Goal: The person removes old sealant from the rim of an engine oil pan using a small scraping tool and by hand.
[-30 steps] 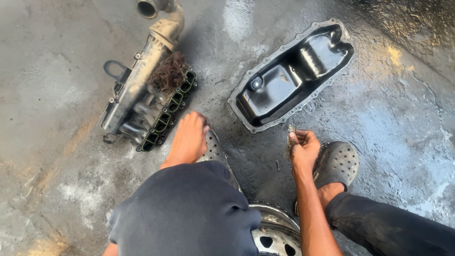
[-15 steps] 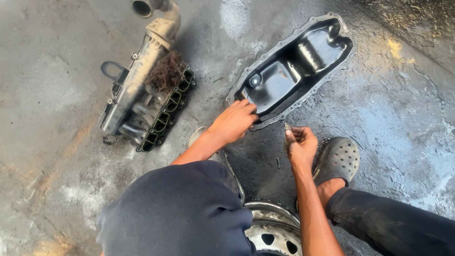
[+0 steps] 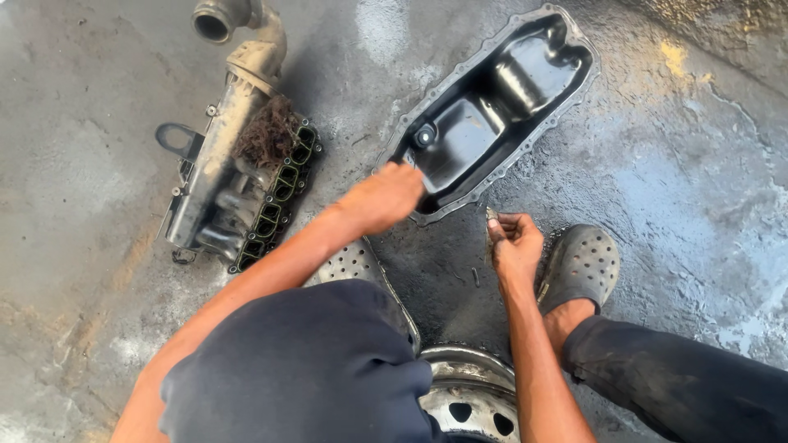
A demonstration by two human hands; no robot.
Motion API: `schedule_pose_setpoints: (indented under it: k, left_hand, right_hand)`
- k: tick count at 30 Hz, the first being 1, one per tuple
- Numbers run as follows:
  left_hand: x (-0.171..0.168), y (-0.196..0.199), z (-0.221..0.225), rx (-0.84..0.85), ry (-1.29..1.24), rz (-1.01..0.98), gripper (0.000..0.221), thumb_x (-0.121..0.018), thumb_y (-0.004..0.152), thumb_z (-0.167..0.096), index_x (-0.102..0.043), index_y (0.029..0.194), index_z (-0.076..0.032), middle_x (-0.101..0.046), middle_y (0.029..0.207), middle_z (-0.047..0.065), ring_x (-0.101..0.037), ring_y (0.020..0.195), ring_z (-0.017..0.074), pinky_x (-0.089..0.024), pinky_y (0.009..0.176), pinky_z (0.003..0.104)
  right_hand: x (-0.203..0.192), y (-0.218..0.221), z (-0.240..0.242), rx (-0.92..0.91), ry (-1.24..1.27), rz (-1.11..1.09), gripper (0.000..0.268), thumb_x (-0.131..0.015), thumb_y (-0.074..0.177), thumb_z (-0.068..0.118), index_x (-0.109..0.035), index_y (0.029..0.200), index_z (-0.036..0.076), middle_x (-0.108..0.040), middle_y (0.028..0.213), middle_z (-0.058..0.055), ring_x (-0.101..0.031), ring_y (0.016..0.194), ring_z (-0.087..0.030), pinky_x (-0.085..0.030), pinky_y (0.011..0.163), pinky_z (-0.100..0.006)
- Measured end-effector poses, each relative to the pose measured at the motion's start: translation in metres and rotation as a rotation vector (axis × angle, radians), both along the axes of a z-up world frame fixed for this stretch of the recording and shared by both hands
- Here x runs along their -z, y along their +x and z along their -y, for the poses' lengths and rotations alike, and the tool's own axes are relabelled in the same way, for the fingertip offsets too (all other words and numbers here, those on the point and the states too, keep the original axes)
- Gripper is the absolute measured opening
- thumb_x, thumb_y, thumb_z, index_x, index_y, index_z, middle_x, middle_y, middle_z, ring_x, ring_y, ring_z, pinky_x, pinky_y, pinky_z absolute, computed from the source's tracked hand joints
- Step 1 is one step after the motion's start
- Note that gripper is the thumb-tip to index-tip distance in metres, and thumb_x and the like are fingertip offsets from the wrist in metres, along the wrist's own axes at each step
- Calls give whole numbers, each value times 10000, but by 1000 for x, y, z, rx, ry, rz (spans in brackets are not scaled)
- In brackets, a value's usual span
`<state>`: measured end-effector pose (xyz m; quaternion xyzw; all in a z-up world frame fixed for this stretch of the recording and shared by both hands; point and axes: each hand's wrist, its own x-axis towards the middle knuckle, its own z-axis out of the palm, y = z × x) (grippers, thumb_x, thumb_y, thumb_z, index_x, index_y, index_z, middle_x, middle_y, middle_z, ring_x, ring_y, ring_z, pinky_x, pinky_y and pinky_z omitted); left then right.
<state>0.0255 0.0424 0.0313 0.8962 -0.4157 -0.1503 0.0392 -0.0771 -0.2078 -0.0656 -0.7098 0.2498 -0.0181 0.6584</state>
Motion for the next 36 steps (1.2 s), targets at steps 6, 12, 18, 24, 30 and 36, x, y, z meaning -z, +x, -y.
schedule_pose_setpoints:
  k: [6,12,18,24,30,36]
  left_hand:
    - [-58,29,-29,-36,225,172,298,-546,829,36,-632,1114,44,-583,1095,141,-540,968,217,-496,891,379]
    - [-108,52,-70,-430,439,284,210,-610,939,-63,-684,1108,37,-631,1095,180,-656,975,260,-571,843,400]
    - [-34,-22,-66,-979,-585,-93,428,-659,924,-199,-585,1294,2,-687,1111,185,-704,899,271,-602,798,415]
    - [68,-66,-1,-1338,-1218,-857,368,-599,1018,-245,-535,1284,1,-697,1135,120,-724,933,225,-615,824,360]
    - [80,-61,13,-1417,-1362,-862,252,-550,1013,-83,-533,1238,31,-678,1052,125,-728,860,204,-661,738,350]
    - [76,-64,6,-1386,-1383,-885,210,-550,1017,-73,-546,1207,16,-673,1040,118,-729,840,196,-671,734,349]
  right_hand:
    - [3,-3,-2,12,32,9,145,-729,918,9,-653,1035,-30,-682,887,-59,-603,743,-97,-505,656,-232]
    - [-6,0,-3,21,76,14,127,-720,917,14,-663,1023,-28,-687,870,-65,-602,716,-95,-494,630,-241]
    - [-32,15,-7,-123,-280,25,139,-731,913,42,-745,1051,52,-716,862,-28,-609,730,-107,-497,653,-286]
    - [-39,59,10,-148,-561,160,174,-718,928,37,-782,1085,77,-631,882,-74,-601,772,-168,-477,692,-329]
    - [-25,42,-23,-312,-917,239,235,-599,871,-135,-734,928,49,-566,835,-108,-556,791,-229,-459,641,-373]
    - [-40,58,13,-357,-660,122,132,-762,943,113,-683,932,7,-664,894,-90,-618,782,-212,-518,688,-349]
